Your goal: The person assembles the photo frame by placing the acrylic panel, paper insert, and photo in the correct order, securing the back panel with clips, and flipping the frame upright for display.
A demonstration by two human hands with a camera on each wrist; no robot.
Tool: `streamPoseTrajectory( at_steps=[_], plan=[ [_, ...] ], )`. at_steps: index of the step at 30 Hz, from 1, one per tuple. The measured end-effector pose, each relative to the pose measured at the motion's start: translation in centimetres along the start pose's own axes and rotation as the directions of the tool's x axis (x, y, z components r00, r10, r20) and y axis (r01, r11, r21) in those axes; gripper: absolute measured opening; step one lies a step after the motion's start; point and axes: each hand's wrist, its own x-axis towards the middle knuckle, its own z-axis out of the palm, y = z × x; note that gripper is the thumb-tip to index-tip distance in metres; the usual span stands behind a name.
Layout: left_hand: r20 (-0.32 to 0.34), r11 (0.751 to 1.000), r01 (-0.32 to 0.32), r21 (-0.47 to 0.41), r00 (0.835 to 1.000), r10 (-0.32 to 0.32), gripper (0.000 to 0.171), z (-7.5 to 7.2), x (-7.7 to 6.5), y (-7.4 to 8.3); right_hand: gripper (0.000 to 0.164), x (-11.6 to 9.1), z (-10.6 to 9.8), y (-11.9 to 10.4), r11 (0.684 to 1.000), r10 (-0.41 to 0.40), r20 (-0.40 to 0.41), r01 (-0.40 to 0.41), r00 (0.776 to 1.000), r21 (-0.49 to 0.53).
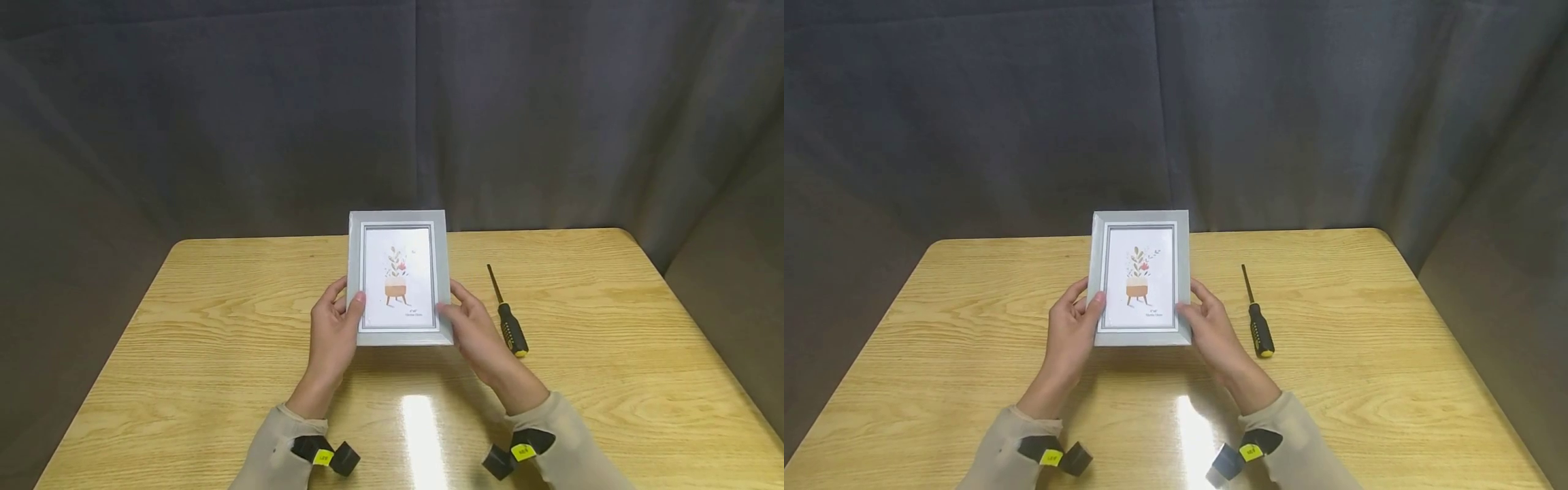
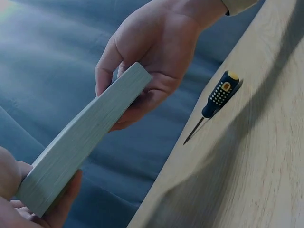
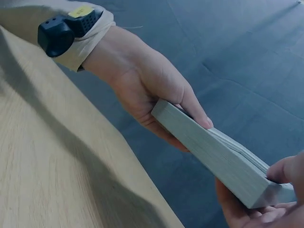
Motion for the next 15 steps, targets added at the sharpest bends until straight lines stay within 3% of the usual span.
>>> streamPoseTrajectory(
  at_steps=[6,15],
  plan=[
    [0.002,1.0,0.003,0.023,1.0,-0.003,0.043,-0.1,0.2,-0.4,0.053,0.2,-0.5,0.6,0.995,-0.042,0.016,0.043,0.999,-0.092],
    [0.074,0.999,0.017,0.045,0.997,-0.02,0.049,-0.1,0.4,-0.7,0.053,0.5,-1.3,1.0,0.988,-0.057,0.022,0.059,0.998,-0.141]
  ],
)
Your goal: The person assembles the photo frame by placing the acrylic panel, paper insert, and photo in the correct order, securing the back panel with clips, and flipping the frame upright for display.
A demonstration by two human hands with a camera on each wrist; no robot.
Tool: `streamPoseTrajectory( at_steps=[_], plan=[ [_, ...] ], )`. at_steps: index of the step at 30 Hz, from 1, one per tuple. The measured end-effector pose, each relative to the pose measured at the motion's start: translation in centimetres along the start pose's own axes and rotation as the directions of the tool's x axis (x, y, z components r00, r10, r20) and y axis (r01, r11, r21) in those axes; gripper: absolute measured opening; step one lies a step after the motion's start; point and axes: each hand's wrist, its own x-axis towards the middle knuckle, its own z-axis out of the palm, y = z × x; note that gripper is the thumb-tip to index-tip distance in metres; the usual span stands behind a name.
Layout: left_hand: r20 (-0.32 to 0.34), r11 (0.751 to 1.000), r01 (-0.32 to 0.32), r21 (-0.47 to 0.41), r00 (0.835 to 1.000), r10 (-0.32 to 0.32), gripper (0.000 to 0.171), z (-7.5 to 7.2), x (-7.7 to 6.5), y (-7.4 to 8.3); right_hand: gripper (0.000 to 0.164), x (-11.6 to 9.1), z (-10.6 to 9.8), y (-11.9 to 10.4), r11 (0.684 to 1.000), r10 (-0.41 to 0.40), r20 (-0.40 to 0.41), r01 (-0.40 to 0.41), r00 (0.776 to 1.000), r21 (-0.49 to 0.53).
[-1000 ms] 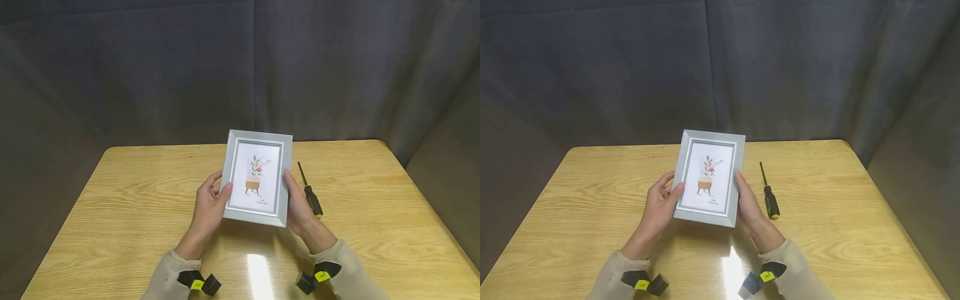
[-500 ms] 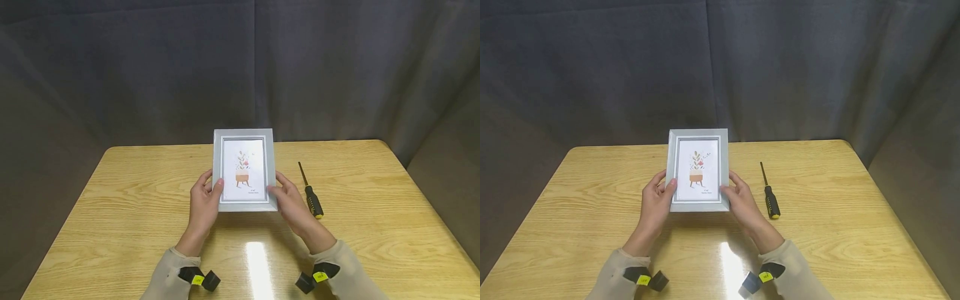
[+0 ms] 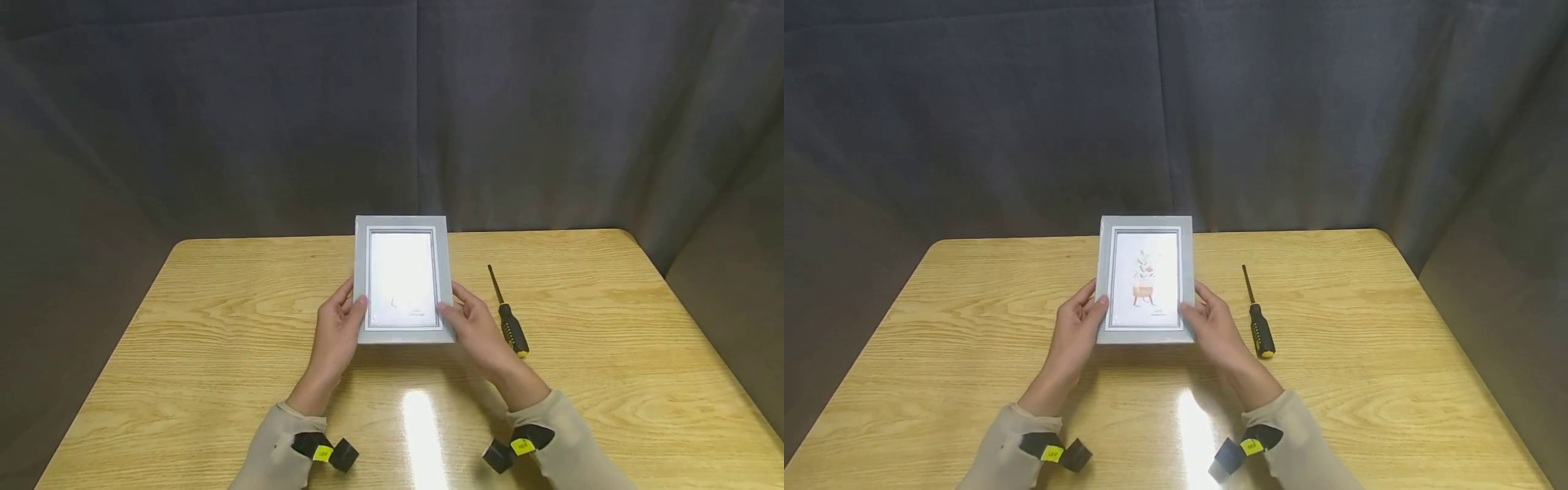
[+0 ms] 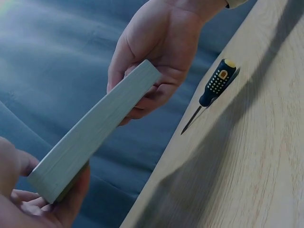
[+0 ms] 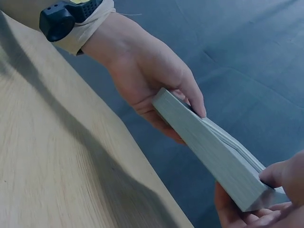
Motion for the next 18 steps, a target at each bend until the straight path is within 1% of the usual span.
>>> streamPoseTrajectory(
  at_steps=[4,7,9,13,18],
  plan=[
    [0.03,0.999,0.035,-0.002,0.999,-0.035,0.053,0.06,0.08,-0.07,0.053,0.16,-0.57,0.11,0.999,0.015,0.013,-0.014,1.0,-0.046],
    [0.052,0.999,0.047,-0.008,0.998,-0.047,0.056,0.12,0.12,-0.11,0.053,0.22,-0.92,0.13,0.995,0.029,0.017,-0.027,0.999,-0.1],
    [0.066,0.999,0.043,0.0,0.997,-0.043,0.058,0.12,0.13,-0.18,0.053,0.22,-1.05,0.12,0.99,0.027,0.019,-0.024,0.999,-0.14],
    [0.074,0.999,0.024,0.022,0.997,-0.026,0.058,0.09,0.17,-0.38,0.052,0.28,-1.13,0.27,0.977,-0.006,0.016,0.009,1.0,-0.215],
    [0.072,0.996,0.031,0.078,0.997,-0.036,0.057,0.02,0.28,-0.75,0.051,0.4,-1.13,0.65,0.945,-0.054,-0.005,0.049,0.999,-0.322]
  ],
)
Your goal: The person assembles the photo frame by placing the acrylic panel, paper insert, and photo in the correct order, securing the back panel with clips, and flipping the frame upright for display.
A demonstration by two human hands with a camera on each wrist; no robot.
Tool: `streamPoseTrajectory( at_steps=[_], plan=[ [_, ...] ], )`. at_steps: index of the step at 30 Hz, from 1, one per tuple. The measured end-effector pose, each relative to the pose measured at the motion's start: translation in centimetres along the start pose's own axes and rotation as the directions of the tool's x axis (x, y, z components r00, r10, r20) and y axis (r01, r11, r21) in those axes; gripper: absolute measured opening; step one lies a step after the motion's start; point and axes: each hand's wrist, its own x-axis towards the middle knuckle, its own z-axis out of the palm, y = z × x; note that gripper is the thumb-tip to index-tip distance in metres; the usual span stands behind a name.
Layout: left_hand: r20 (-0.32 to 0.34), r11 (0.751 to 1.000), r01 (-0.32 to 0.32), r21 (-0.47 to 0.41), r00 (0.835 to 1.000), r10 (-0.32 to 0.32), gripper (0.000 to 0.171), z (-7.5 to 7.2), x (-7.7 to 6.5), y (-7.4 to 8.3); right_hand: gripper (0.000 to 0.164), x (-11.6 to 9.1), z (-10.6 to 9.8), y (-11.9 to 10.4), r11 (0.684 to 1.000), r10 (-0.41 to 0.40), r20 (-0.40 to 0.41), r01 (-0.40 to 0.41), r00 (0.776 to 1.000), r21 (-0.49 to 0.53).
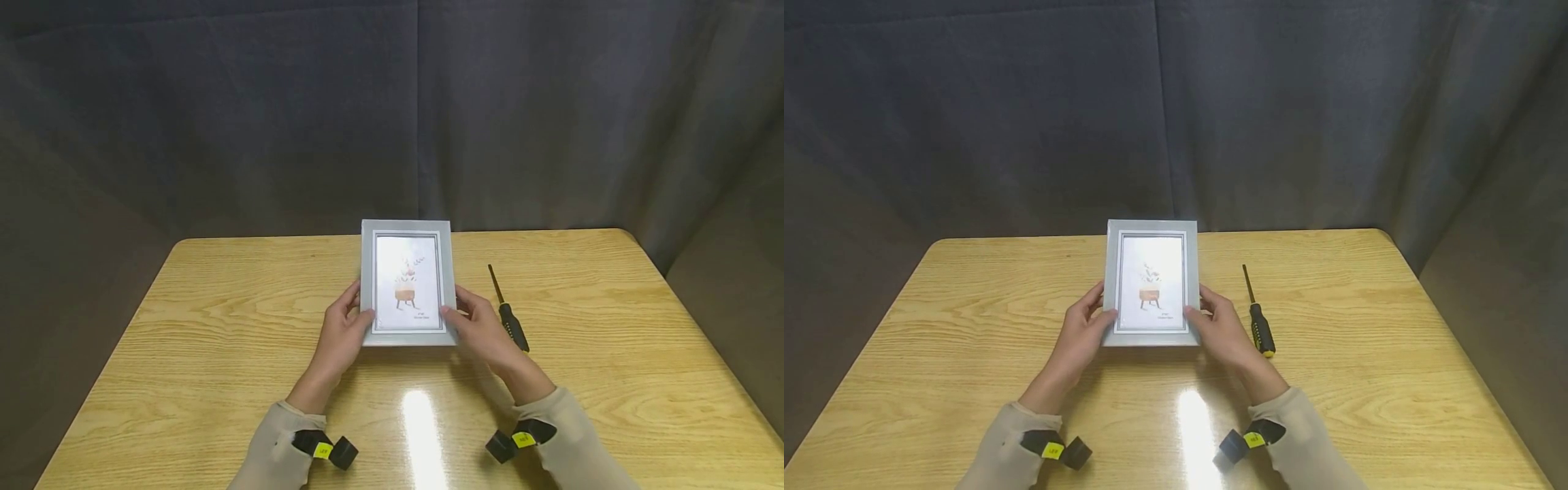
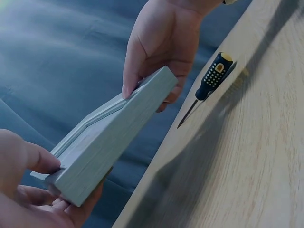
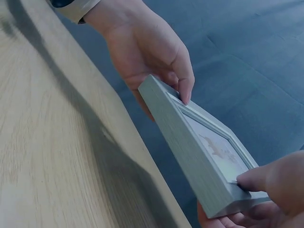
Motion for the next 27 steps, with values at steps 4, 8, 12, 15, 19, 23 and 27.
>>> streamPoseTrajectory(
  at_steps=[4,8,12,15,19,23,27],
  plan=[
    [0.007,1.0,0.012,0.017,1.0,-0.012,0.057,0.0,0.0,-0.3,0.051,0.1,0.0,0.3,0.998,-0.013,-0.033,0.011,0.999,-0.065],
    [0.021,1.0,0.02,-0.007,1.0,-0.02,0.057,0.0,0.0,-0.5,0.052,0.4,0.1,0.7,0.992,-0.011,-0.062,0.003,0.998,-0.122],
    [0.022,0.999,0.04,0.015,0.999,-0.04,0.058,-0.1,0.0,-0.8,0.056,0.5,0.1,1.1,0.992,-0.001,-0.075,-0.009,0.997,-0.125],
    [0.016,0.997,0.053,0.048,0.998,-0.054,0.059,-0.1,0.0,-1.2,0.06,0.5,0.1,1.4,0.992,0.006,-0.069,-0.014,0.998,-0.126],
    [0.026,0.997,0.06,0.054,0.998,-0.061,0.058,-0.1,0.1,-1.7,0.061,0.6,0.2,1.8,0.985,0.008,-0.061,-0.019,0.998,-0.173],
    [0.027,0.996,0.056,0.074,0.998,-0.058,0.057,0.0,0.0,-1.9,0.06,0.6,0.4,2.1,0.976,0.025,-0.052,-0.035,0.998,-0.214],
    [0.016,0.994,0.048,0.099,0.999,-0.05,0.055,0.0,0.0,-2.1,0.055,0.6,0.5,2.2,0.971,0.051,-0.033,-0.057,0.998,-0.231]
  ],
)
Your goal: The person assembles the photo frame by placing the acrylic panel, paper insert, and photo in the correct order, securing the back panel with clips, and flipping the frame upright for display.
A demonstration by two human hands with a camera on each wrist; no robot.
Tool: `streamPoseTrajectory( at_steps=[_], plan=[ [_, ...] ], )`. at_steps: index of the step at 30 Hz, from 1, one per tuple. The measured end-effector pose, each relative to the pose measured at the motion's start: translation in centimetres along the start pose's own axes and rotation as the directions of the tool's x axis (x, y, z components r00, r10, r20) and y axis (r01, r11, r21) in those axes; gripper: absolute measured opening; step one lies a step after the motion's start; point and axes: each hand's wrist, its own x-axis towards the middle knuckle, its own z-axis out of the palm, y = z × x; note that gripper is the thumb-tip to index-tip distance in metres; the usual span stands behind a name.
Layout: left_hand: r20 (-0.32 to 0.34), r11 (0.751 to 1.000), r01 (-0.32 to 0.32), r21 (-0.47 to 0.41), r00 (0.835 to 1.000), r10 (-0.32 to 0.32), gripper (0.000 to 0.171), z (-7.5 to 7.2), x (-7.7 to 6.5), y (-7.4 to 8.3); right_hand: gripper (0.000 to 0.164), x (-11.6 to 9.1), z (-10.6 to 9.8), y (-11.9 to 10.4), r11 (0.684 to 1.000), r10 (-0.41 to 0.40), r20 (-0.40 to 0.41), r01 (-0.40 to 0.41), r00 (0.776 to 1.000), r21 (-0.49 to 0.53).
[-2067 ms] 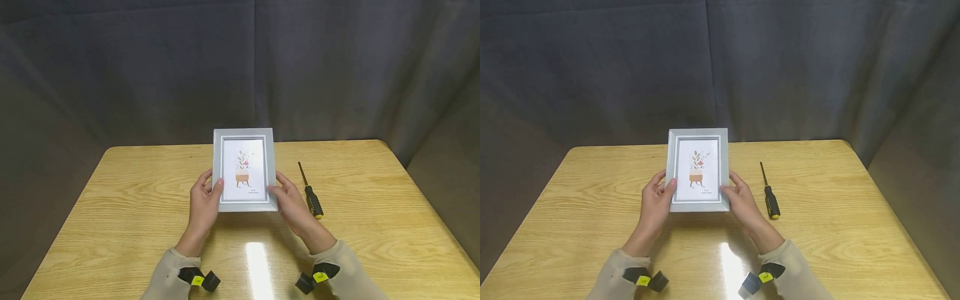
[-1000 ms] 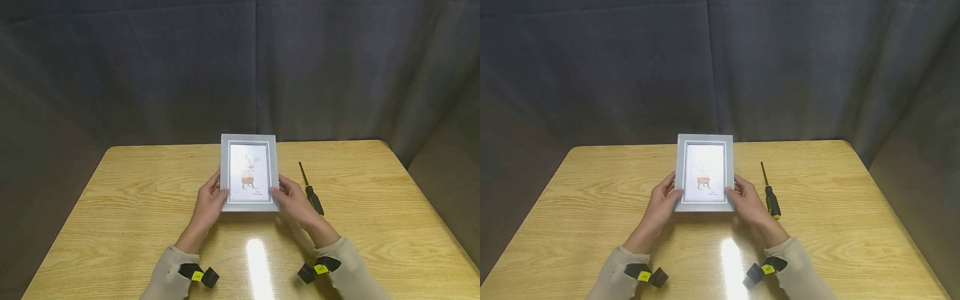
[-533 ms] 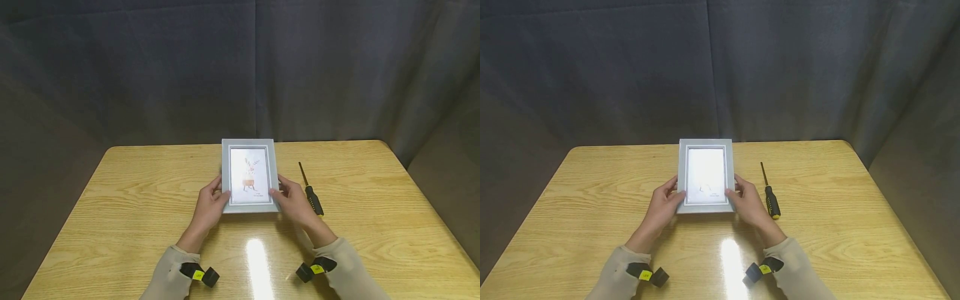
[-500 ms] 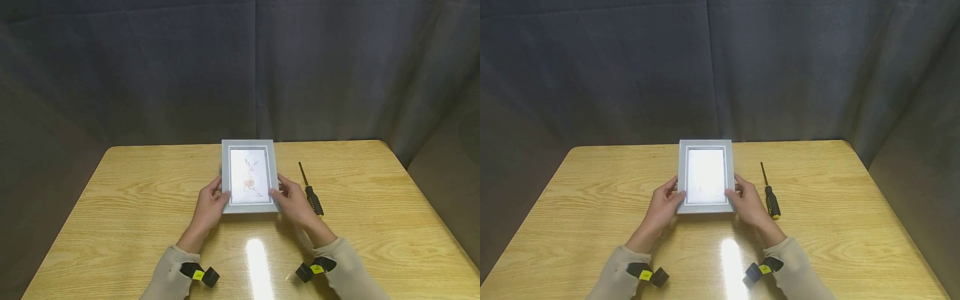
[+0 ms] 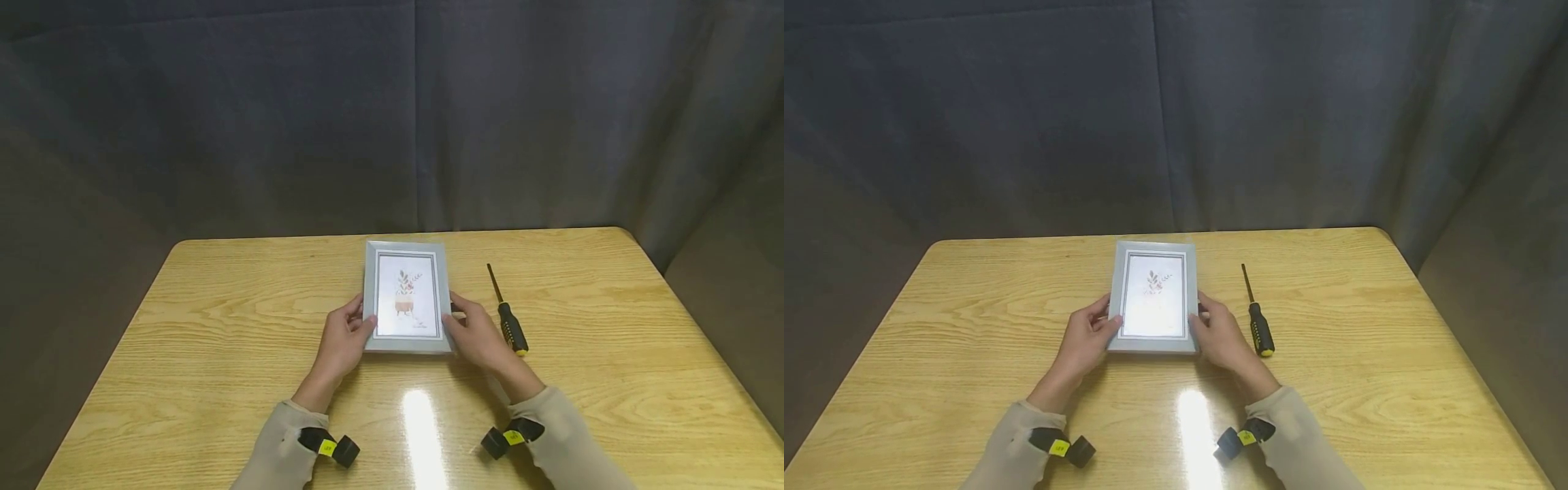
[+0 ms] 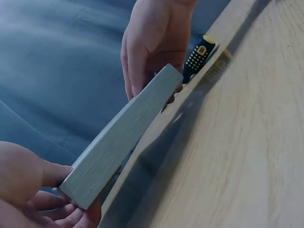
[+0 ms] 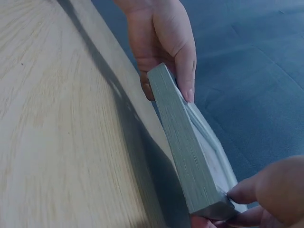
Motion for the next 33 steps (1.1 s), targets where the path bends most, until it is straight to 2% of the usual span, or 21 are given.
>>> streamPoseTrajectory(
  at_steps=[7,17,26,33],
  plan=[
    [-0.016,0.996,0.0,0.086,1.0,0.001,0.053,0.7,0.1,-0.7,0.052,-0.1,0.0,-0.1,0.997,-0.021,-0.02,0.019,1.0,-0.071],
    [-0.007,0.984,-0.004,0.179,1.0,0.005,0.052,0.8,0.1,-1.2,0.051,0.1,0.1,0.4,0.987,-0.016,-0.001,0.015,1.0,-0.159],
    [-0.02,0.956,0.002,0.293,1.0,0.004,0.052,0.9,0.2,-1.5,0.053,0.2,0.4,0.6,0.976,-0.03,0.032,0.036,0.999,-0.216],
    [-0.024,0.928,-0.013,0.372,0.999,0.023,0.053,0.9,0.2,-1.8,0.054,0.0,0.5,0.8,0.957,-0.024,-0.007,0.021,1.0,-0.288]
  ],
)
